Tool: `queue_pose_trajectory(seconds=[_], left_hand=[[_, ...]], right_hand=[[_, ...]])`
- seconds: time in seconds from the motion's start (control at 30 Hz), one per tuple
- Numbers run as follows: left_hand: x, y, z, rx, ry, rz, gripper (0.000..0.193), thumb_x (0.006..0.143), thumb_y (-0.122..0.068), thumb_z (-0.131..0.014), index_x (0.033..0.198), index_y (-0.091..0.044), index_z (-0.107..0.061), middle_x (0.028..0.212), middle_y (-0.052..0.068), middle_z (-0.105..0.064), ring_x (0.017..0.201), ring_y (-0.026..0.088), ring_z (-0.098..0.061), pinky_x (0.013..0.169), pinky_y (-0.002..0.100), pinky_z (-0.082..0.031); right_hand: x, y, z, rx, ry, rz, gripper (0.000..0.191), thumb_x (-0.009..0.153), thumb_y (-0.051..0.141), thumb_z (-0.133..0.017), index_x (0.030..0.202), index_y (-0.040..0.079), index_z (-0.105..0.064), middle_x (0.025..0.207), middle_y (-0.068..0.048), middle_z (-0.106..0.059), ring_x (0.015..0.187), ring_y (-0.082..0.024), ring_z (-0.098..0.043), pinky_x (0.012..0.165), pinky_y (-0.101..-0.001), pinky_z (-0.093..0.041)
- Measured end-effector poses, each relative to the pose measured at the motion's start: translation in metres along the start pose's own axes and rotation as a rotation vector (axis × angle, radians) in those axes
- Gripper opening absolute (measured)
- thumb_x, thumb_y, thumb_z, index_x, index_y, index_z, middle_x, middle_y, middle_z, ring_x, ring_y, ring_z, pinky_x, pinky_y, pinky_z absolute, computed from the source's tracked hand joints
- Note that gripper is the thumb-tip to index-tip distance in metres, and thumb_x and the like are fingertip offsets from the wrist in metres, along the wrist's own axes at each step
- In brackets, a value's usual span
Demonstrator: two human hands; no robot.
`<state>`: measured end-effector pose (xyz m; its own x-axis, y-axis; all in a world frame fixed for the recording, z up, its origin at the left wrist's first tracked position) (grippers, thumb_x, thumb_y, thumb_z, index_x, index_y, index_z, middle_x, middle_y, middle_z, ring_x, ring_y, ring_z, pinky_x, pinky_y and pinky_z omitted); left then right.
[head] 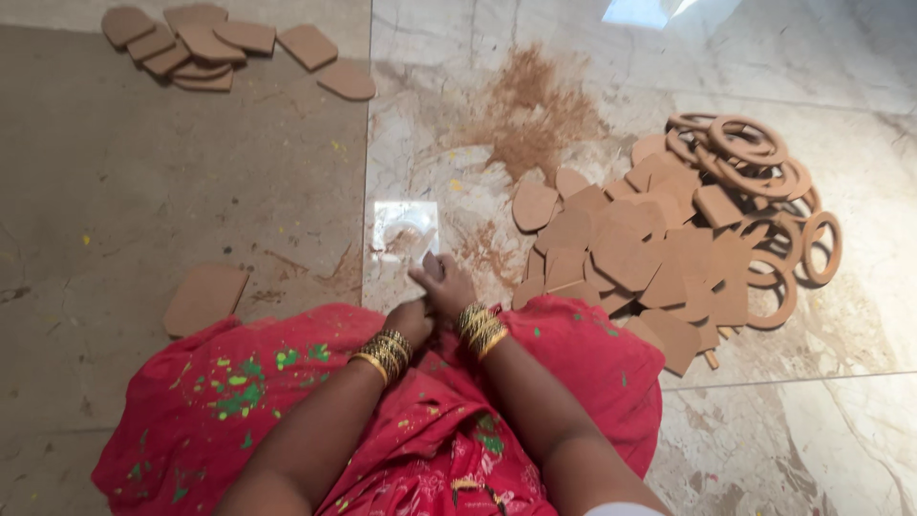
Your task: The person sits on the floor and sands small wooden craft cutouts one at a time, rubbing each piece against the floor surface to smooth it, then setting the finished piece aside and picking up the next piece from a pile of cut shapes.
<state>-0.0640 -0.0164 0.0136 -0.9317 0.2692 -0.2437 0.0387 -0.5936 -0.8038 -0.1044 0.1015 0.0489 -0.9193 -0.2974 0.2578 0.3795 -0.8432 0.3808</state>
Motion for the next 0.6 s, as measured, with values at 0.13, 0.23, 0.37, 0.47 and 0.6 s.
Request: queue_pose_trajectory(seconds=[0.13, 0.23, 0.37, 0.47, 0.6], left_hand=[[0.001, 0.004, -0.004, 0.109, -0.02, 0.01, 0.04, 0.082, -0.019, -0.066, 0.121, -0.011, -0.068, 0.109, 0.021, -0.073, 0.102, 0.041, -0.069, 0.09, 0.049, -0.055], [0.003, 0.0, -0.009, 0.23, 0.078, 0.062, 0.033, 0.09, -0.023, -0.065, 0.12, -0.012, -0.069, 0.113, 0.021, -0.071, 0.104, 0.04, -0.068, 0.091, 0.049, -0.055], [-0.007, -0.014, -0.006, 0.162, 0.105, 0.028, 0.033, 0.092, -0.023, -0.063, 0.123, -0.015, -0.069, 0.11, 0.019, -0.073, 0.102, 0.038, -0.069, 0.089, 0.048, -0.055], [-0.018, -0.024, -0.002, 0.088, 0.055, 0.038, 0.04, 0.086, -0.017, -0.06, 0.124, -0.022, -0.073, 0.108, 0.017, -0.074, 0.099, 0.037, -0.07, 0.088, 0.047, -0.055], [-0.012, -0.02, -0.005, 0.144, 0.121, 0.119, 0.037, 0.087, -0.019, -0.061, 0.122, -0.021, -0.072, 0.106, 0.018, -0.074, 0.098, 0.036, -0.071, 0.088, 0.047, -0.056]], right_hand=[[0.009, -0.016, -0.01, 0.909, 0.326, -0.508, 0.073, 0.08, 0.062, -0.073, 0.127, 0.009, -0.055, 0.112, -0.017, -0.072, 0.1, -0.024, -0.071, 0.085, -0.0375, -0.06], [0.003, 0.001, -0.001, 0.752, 0.243, -0.363, 0.07, 0.079, 0.06, -0.076, 0.124, 0.008, -0.064, 0.108, -0.015, -0.072, 0.1, -0.024, -0.07, 0.087, -0.0386, -0.057], [-0.003, -0.002, 0.009, 0.53, 0.212, -0.399, 0.062, 0.077, 0.059, -0.076, 0.106, 0.004, -0.072, 0.094, -0.016, -0.075, 0.089, -0.027, -0.073, 0.083, -0.0409, -0.058], [0.004, -0.022, 0.018, 0.532, 0.229, -0.576, 0.062, 0.079, 0.059, -0.076, 0.102, 0.001, -0.07, 0.093, -0.018, -0.076, 0.087, -0.03, -0.074, 0.083, -0.0437, -0.059], [0.007, -0.018, 0.02, 0.438, 0.272, -0.6, 0.063, 0.081, 0.064, -0.07, 0.108, 0.007, -0.071, 0.099, -0.016, -0.076, 0.093, -0.027, -0.073, 0.088, -0.0404, -0.056]])
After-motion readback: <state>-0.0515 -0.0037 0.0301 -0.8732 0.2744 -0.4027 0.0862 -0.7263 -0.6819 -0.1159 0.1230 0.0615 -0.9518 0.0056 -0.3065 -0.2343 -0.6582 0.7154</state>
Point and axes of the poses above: each hand's wrist, its own x-axis towards the middle knuckle, its own z-axis out of the back of the hand, y = z × x, the point moved 5 cm from there along x, towards the middle knuckle
